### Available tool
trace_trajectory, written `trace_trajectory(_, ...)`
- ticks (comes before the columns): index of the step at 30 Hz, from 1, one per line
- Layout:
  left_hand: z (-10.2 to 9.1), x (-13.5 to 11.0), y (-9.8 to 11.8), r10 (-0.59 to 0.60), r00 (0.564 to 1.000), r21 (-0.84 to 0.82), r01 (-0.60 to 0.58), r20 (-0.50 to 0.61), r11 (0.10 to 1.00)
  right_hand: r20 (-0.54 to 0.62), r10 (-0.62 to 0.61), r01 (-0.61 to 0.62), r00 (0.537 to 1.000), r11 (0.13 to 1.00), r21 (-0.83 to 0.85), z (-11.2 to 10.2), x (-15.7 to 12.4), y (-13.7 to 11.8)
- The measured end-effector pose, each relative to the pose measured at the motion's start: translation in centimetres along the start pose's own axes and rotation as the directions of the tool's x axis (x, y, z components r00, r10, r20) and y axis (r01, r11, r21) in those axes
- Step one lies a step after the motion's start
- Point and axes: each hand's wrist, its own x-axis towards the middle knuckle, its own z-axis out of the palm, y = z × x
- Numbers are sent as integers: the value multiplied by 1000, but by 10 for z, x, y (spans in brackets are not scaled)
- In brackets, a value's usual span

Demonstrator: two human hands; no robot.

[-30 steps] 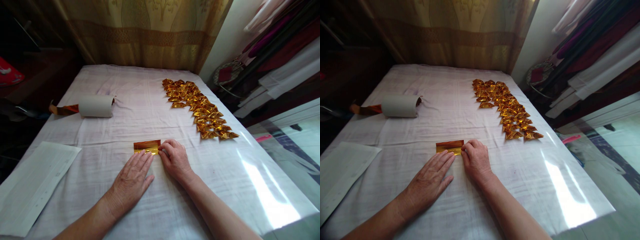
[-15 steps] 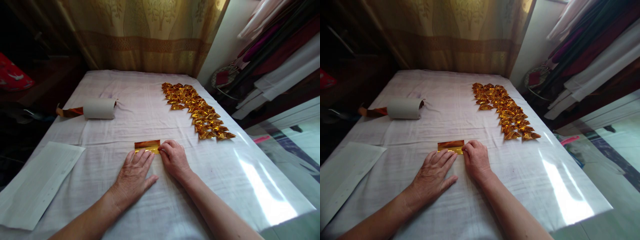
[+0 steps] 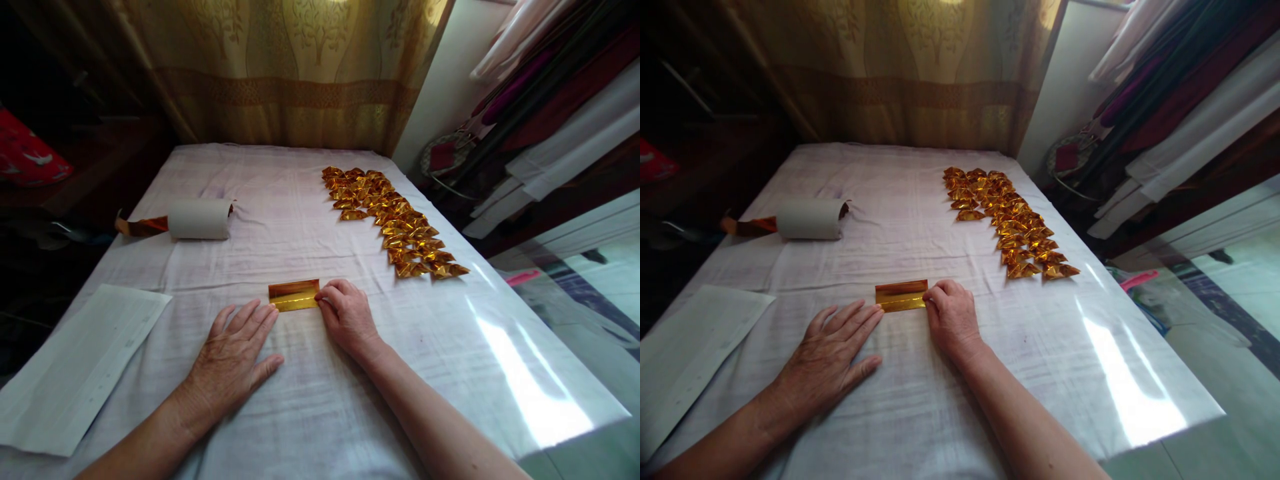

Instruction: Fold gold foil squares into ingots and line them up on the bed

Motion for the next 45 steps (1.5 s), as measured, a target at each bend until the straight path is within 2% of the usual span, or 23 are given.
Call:
trace_trajectory(4,1,1,-2,20,1000,14,-20,6,1000,-108,-64,65,992,998,8,-2,-3,0)
trace_trajectory(7,3,2,-2,49,999,34,-49,-1,998,-157,-196,188,968,980,-62,-4,-5,-9)
trace_trajectory(9,4,1,-1,58,998,46,-57,-9,997,-75,-310,302,948,948,-100,-3,-5,-18)
trace_trajectory(12,5,1,2,51,998,52,-50,-26,997,149,-404,419,903,903,-92,4,-4,-33)
trace_trajectory(16,4,1,2,58,997,48,-56,-41,997,404,-310,366,860,928,-66,5,-5,-37)
trace_trajectory(19,4,1,1,55,998,23,-54,-35,998,470,-246,324,848,941,-91,-7,-11,-25)
trace_trajectory(22,4,2,0,62,998,2,-62,-32,998,488,-179,276,854,951,-135,-21,-19,-10)
trace_trajectory(25,4,3,-1,72,997,13,-72,-42,997,463,-141,242,875,956,-167,-29,-27,-1)
trace_trajectory(28,3,8,-3,75,996,2,-75,-57,997,391,-141,222,910,960,-170,-29,-28,2)
trace_trajectory(31,0,20,-9,53,996,-63,-57,-70,996,259,-146,179,955,978,-107,-24,-20,5)
trace_trajectory(34,-2,36,-14,0,1000,-161,-5,-30,987,107,-74,78,991,997,-25,-18,-5,10)
trace_trajectory(38,3,48,-18,-118,993,-205,112,-17,972,68,-22,19,997,999,32,-13,10,14)
trace_trajectory(42,17,43,-21,-219,967,-173,195,-131,965,51,-28,21,998,993,120,-8,10,13)
trace_trajectory(45,23,38,-24,-245,956,-178,216,-162,960,22,-7,3,1000,988,157,-6,7,13)
